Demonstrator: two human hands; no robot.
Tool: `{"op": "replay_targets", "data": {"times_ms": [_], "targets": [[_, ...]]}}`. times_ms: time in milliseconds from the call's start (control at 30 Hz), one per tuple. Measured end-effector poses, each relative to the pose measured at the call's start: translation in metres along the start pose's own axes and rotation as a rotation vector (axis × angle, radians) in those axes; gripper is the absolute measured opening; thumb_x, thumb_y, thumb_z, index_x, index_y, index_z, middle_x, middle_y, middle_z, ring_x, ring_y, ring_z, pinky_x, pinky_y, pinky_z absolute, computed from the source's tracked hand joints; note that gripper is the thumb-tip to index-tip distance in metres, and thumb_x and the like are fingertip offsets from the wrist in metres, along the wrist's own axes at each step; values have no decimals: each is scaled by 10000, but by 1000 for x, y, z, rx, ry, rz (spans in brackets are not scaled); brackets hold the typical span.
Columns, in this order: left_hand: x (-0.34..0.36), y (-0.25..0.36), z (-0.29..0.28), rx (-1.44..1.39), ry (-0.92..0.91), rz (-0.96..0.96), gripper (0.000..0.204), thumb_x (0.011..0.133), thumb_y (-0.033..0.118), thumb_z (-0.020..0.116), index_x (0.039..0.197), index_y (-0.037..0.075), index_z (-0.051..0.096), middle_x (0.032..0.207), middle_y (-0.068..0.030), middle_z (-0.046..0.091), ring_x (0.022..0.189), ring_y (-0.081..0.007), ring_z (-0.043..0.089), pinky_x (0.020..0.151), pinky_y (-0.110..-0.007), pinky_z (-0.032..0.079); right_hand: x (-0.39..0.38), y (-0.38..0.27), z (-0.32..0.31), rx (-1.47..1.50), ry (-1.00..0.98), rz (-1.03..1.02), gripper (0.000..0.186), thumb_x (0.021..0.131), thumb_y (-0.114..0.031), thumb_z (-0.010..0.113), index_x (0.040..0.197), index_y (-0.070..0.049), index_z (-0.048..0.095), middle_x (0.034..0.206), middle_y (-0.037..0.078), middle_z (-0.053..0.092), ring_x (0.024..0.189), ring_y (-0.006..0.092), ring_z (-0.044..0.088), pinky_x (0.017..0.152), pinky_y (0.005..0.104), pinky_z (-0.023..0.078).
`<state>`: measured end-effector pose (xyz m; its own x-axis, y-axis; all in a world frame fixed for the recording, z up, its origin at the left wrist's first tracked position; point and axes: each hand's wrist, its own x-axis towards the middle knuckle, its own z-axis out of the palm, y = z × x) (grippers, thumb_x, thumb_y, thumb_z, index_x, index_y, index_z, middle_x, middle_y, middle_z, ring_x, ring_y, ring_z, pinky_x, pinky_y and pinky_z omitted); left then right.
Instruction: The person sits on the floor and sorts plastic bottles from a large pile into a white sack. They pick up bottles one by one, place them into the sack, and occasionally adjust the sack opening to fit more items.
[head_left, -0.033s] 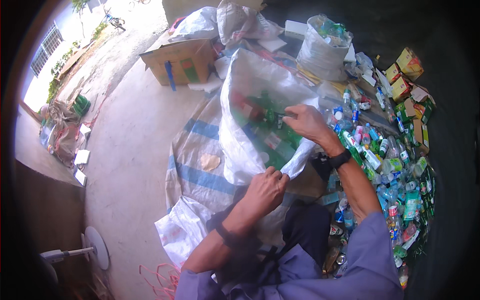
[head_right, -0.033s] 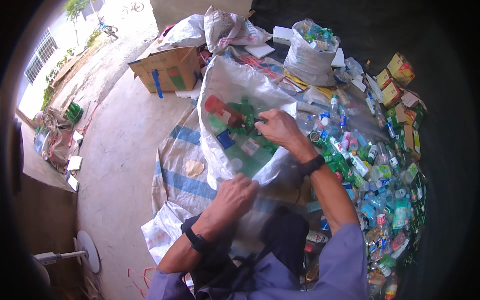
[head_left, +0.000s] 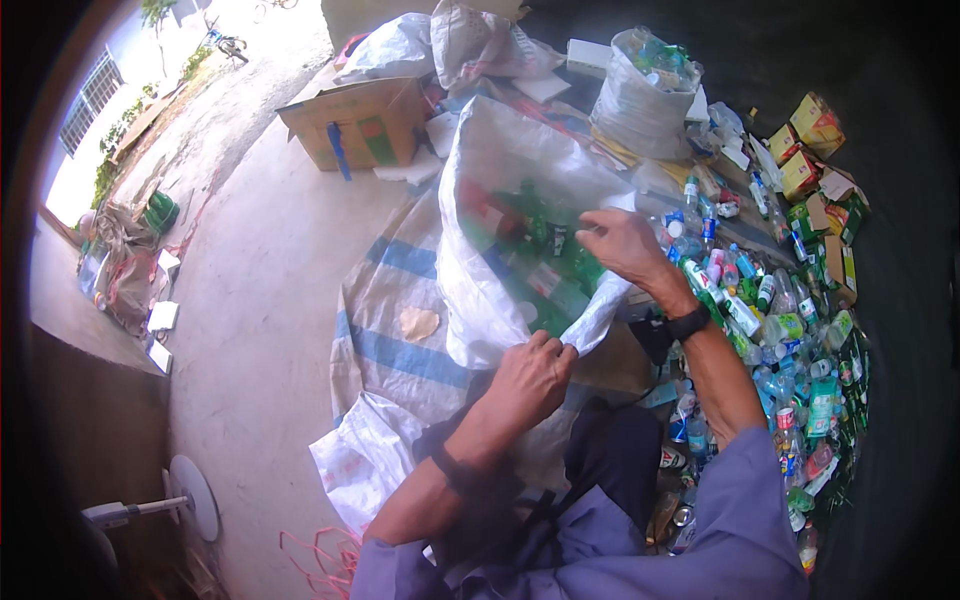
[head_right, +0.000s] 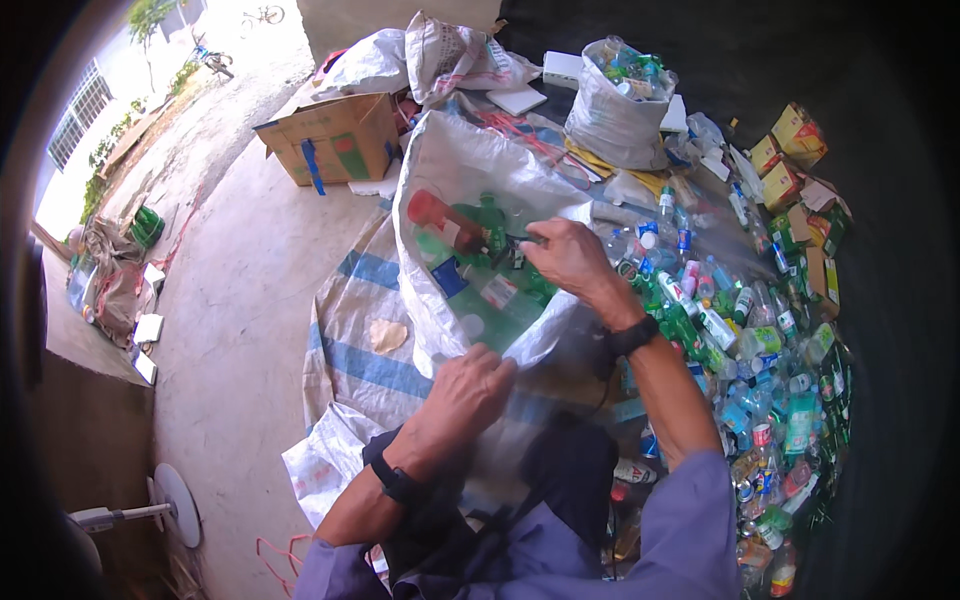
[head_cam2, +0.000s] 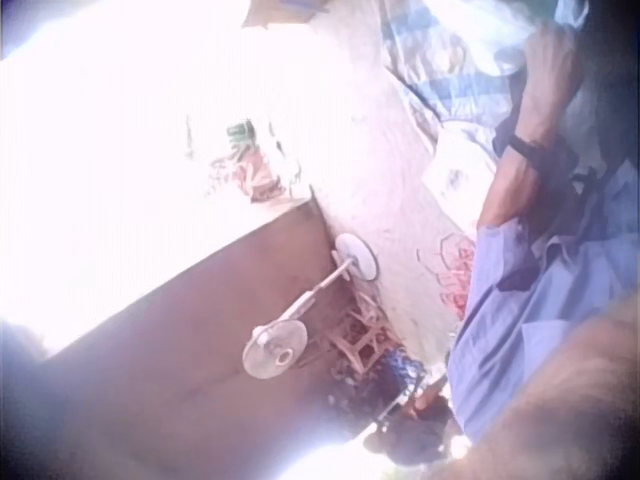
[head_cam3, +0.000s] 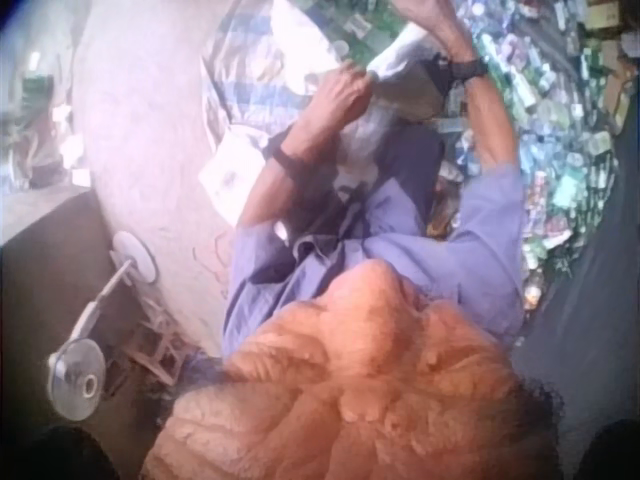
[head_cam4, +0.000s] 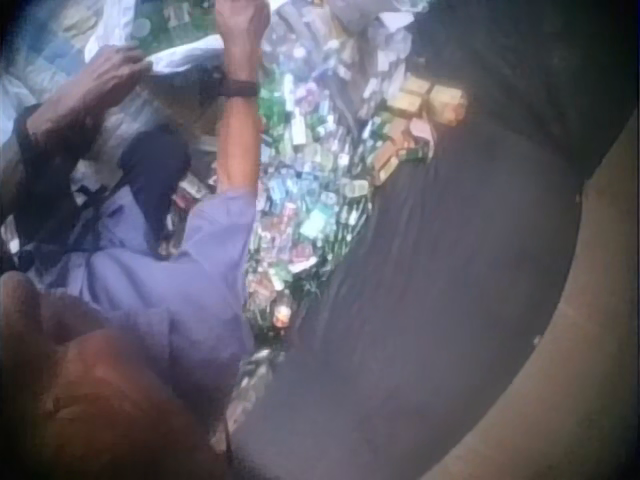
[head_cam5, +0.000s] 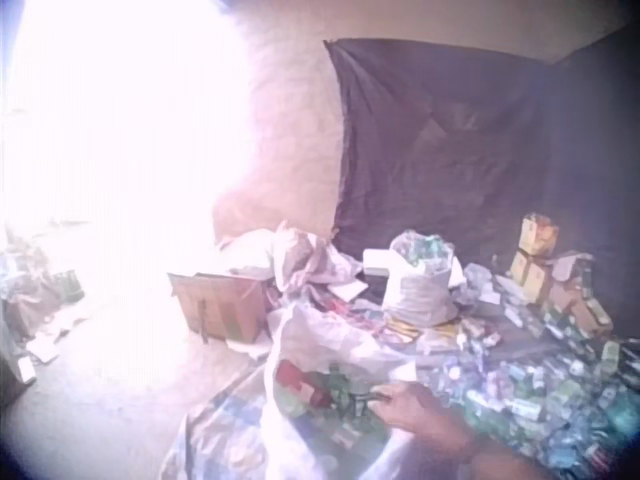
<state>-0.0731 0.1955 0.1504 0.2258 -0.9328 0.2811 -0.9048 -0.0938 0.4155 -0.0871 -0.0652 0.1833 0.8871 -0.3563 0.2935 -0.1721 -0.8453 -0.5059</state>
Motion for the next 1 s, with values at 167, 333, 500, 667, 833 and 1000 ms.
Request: {"op": "replay_targets", "data": {"times_ms": [167,333,500,667,833,1000], "targets": [[2,3,1,-35,35,-34,99,819,45,595,911,17,619,842,-126,622,888,-321,612,709,-429,537,-77,33,-47,121,154,206,288,911,-213,722,1083,16,753,936,161,767,835,215,727,770,354,559],[4,5,4,-8,64,-13,93,802,37,607,893,35,623,834,-129,619,890,-326,619,721,-431,538,-191,91,-78,111,-190,571,304,908,-236,727,1049,33,754,843,112,755,775,151,687,727,338,545],[8,8,7,5,77,-23,71,810,57,620,880,51,628,844,-129,628,900,-333,626,706,-453,547,-332,145,-75,186,-330,1027,293,903,-252,728,1014,17,763,815,100,743,748,148,670,714,350,541],[12,10,6,46,80,-15,63,853,91,594,898,69,632,868,-106,657,913,-325,648,688,-465,546,-489,129,-28,68,-795,905,288,879,-173,706,1131,-47,762,997,138,780,838,189,728,772,380,570],[12,12,3,40,26,-32,76,867,114,642,906,49,634,884,-139,673,906,-356,645,755,-489,524,-602,54,44,280,-831,857,295,894,-152,678,1156,-32,737,991,147,763,855,216,711,797,376,560],[18,14,5,94,17,-84,105,855,137,679,909,52,651,907,-149,701,937,-372,653,798,-496,529,-642,15,88,369,-694,776,256,913,-134,640,1131,-27,721,987,159,737,872,235,692,818,382,545]]}}
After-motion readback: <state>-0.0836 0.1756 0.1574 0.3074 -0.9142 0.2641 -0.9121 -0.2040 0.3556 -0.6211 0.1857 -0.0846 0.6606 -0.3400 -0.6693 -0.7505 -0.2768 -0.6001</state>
